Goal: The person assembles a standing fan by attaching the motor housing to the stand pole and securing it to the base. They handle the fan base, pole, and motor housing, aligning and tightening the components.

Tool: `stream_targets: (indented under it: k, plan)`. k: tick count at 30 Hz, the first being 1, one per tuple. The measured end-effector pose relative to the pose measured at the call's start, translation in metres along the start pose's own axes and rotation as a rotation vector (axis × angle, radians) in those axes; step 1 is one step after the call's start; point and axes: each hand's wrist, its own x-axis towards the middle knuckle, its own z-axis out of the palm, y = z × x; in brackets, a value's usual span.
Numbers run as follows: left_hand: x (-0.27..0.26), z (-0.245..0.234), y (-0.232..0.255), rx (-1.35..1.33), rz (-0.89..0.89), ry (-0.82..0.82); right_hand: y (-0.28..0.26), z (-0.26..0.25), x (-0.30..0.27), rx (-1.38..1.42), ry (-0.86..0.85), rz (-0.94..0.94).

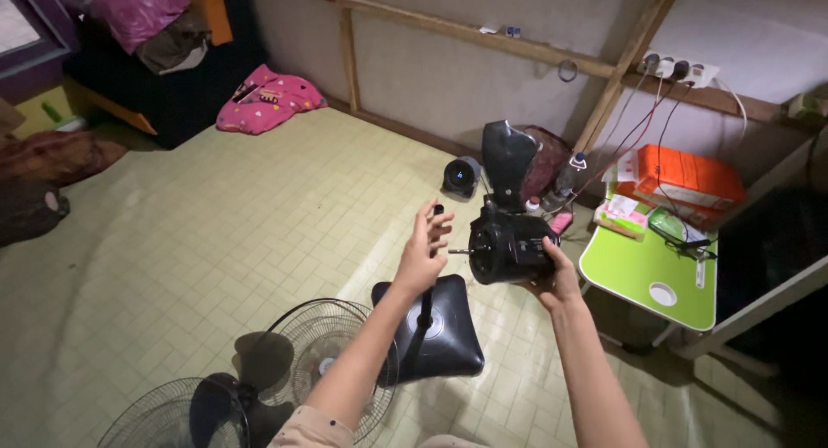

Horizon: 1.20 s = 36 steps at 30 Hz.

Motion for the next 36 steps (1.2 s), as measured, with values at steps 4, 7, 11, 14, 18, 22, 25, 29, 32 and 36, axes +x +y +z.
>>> stream_targets:
  k: [4, 7, 11, 14, 18, 22, 25, 29, 32, 36]
  plan:
    - [0.003, -0.008, 0.014, 0.115, 0.012, 0.048, -0.01, 0.006, 0.002, -0.027, 0.012, -0.009]
    - [0.005, -0.012, 0.025, 0.171, 0.072, 0.036, -0.016, 0.018, -0.004, -0.074, 0.034, -0.039]
    - [0.009, -0.015, 0.041, 0.24, 0.168, -0.077, -0.024, 0.037, -0.015, -0.173, 0.067, -0.059]
    - [0.015, -0.011, 0.05, 0.318, 0.242, -0.18, -0.031, 0.046, -0.021, -0.23, 0.09, -0.1]
    - [0.028, -0.01, 0.06, 0.441, 0.32, -0.326, -0.042, 0.064, -0.028, -0.296, 0.072, -0.142]
    - [0.045, 0.001, 0.069, 0.612, 0.483, -0.418, -0.057, 0.081, -0.028, -0.398, 0.18, -0.228]
    - [0.055, 0.013, 0.077, 0.867, 0.434, -0.424, -0.065, 0.093, -0.019, -0.425, 0.219, -0.309]
    - [0.077, 0.023, 0.08, 1.041, 0.392, -0.363, -0.077, 0.105, -0.003, -0.386, 0.176, -0.456]
    - [0.096, 0.032, 0.074, 1.069, 0.363, -0.288, -0.089, 0.112, 0.007, -0.465, 0.181, -0.519]
    - [0.114, 0.041, 0.066, 0.947, 0.336, -0.231, -0.099, 0.112, 0.02, -0.56, 0.212, -0.546]
